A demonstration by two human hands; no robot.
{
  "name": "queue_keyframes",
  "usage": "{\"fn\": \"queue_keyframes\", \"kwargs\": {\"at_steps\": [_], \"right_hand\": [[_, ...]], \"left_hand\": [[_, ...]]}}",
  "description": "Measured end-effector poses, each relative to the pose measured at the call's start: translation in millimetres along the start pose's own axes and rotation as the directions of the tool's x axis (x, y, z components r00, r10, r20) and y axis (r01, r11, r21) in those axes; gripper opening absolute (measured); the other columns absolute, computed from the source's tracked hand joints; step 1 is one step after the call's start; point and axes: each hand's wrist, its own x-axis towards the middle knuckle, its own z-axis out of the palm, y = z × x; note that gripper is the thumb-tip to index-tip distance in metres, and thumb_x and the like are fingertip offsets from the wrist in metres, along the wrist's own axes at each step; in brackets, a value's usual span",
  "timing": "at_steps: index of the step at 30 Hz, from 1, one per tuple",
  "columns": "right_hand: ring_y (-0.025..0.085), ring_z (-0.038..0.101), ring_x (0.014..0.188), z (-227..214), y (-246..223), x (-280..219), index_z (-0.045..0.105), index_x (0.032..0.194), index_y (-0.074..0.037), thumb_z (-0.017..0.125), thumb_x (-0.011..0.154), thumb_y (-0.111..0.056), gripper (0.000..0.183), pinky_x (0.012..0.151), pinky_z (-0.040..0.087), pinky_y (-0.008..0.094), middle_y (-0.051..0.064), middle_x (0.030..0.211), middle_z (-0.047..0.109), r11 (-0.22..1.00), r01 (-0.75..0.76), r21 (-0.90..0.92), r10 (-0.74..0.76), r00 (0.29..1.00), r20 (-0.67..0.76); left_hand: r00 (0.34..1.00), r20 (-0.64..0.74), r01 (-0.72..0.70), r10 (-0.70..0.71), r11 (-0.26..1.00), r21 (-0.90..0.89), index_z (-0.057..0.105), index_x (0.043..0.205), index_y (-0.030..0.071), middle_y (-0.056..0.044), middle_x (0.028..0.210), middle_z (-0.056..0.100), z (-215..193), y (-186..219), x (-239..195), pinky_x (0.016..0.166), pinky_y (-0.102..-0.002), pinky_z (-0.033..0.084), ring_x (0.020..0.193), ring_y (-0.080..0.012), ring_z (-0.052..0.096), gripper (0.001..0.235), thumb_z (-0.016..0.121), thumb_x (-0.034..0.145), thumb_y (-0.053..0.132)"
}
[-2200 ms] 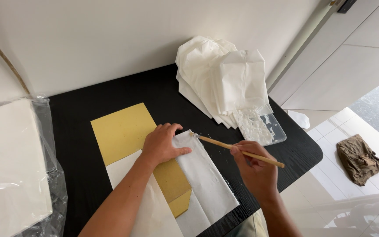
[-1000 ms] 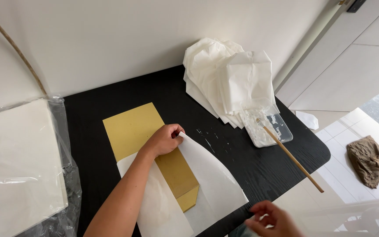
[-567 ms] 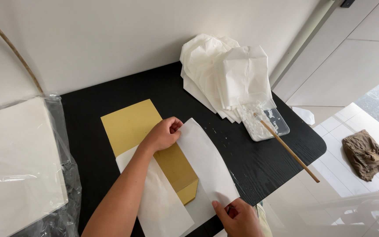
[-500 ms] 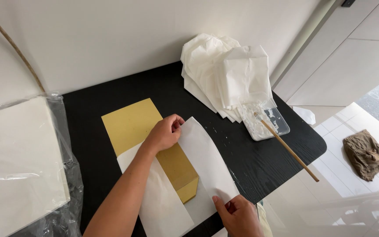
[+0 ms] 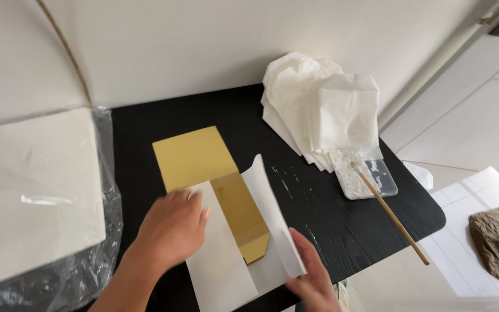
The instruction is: The person places a sheet of white paper on a table and positions a yellow cardboard box on top. They fold the paper over the box, apply a white adhesive with a brush, and press the paper down to secure it. The person continues folding and smoothing the paper around the box.
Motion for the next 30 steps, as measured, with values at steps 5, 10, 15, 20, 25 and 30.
{"fn": "queue_keyframes", "kwargs": {"at_steps": [5, 10, 15, 20, 25, 30], "right_hand": [[0.043, 0.036, 0.148, -17.1, 0.6, 20.3, 0.03, 0.153, 0.017, 0.04, 0.107, -0.071, 0.1, 0.121, 0.026, 0.048, 0.034, 0.158, 0.038, 0.338, -0.061, 0.939, -0.485, 0.844, 0.229], [0.042, 0.049, 0.14, -12.5, -63.2, 33.5, 0.041, 0.152, 0.003, 0.03, 0.091, -0.087, 0.109, 0.116, 0.037, 0.05, 0.029, 0.152, 0.051, 0.592, -0.178, 0.786, 0.108, 0.984, 0.141], [0.037, 0.057, 0.129, -22.3, -50.9, 69.8, 0.05, 0.151, 0.001, 0.021, 0.094, -0.085, 0.108, 0.109, 0.043, 0.043, 0.02, 0.144, 0.06, 0.628, -0.297, 0.719, 0.459, 0.888, -0.035], [0.043, 0.047, 0.13, -8.7, -73.8, 85.7, 0.044, 0.157, -0.01, 0.01, 0.087, -0.089, 0.11, 0.107, 0.034, 0.055, 0.022, 0.15, 0.051, 0.73, -0.399, 0.555, 0.347, 0.916, 0.203], [0.034, 0.066, 0.102, -32.0, -18.4, 148.3, 0.06, 0.145, -0.011, 0.03, 0.095, -0.085, 0.095, 0.084, 0.051, 0.044, 0.013, 0.124, 0.069, 0.733, -0.386, 0.56, 0.324, 0.922, 0.211], [0.024, 0.066, 0.059, 3.2, -25.1, 166.2, 0.053, 0.067, -0.018, 0.052, 0.102, -0.074, 0.067, 0.056, 0.05, 0.037, 0.003, 0.065, 0.062, 0.779, -0.352, 0.519, 0.419, 0.908, -0.013]], "left_hand": [[0.901, 0.433, -0.001, -0.032, 0.997, 0.074, -0.01, 0.164, 0.008, -0.015, 0.172, -0.024, 67.4, -35.6, -27.0, 0.128, -0.044, 0.008, 0.16, -0.031, -0.017, 0.094, 0.04, 0.108, 0.064], [0.941, 0.337, -0.026, 0.009, 0.999, 0.048, -0.011, 0.164, 0.009, -0.013, 0.172, -0.025, 68.3, -33.5, -31.6, 0.128, -0.044, 0.0, 0.159, -0.0279, -0.019, 0.096, 0.039, 0.106, 0.068], [0.952, 0.301, -0.069, 0.05, 0.996, 0.052, -0.009, 0.164, 0.008, -0.016, 0.172, -0.023, 65.7, -32.3, -23.2, 0.127, -0.044, -0.003, 0.159, -0.0282, -0.02, 0.107, 0.047, 0.101, 0.074], [0.936, 0.352, -0.031, 0.017, 0.999, 0.034, -0.008, 0.164, 0.008, -0.015, 0.172, -0.024, 52.1, -25.4, -17.9, 0.128, -0.043, -0.004, 0.159, -0.0272, -0.021, 0.124, 0.062, 0.09, 0.079], [0.945, 0.323, -0.061, 0.06, 0.998, -0.006, -0.003, 0.163, 0.006, -0.017, 0.172, -0.021, 59.6, -33.1, -13.0, 0.128, -0.043, -0.007, 0.159, -0.0282, -0.021, 0.128, 0.066, 0.086, 0.081], [0.964, 0.239, -0.118, 0.119, 0.993, -0.02, 0.002, 0.162, 0.003, -0.02, 0.171, -0.015, 75.1, -41.0, -9.3, 0.126, -0.047, -0.008, 0.158, -0.0301, -0.018, 0.13, 0.065, 0.084, 0.085]]}}
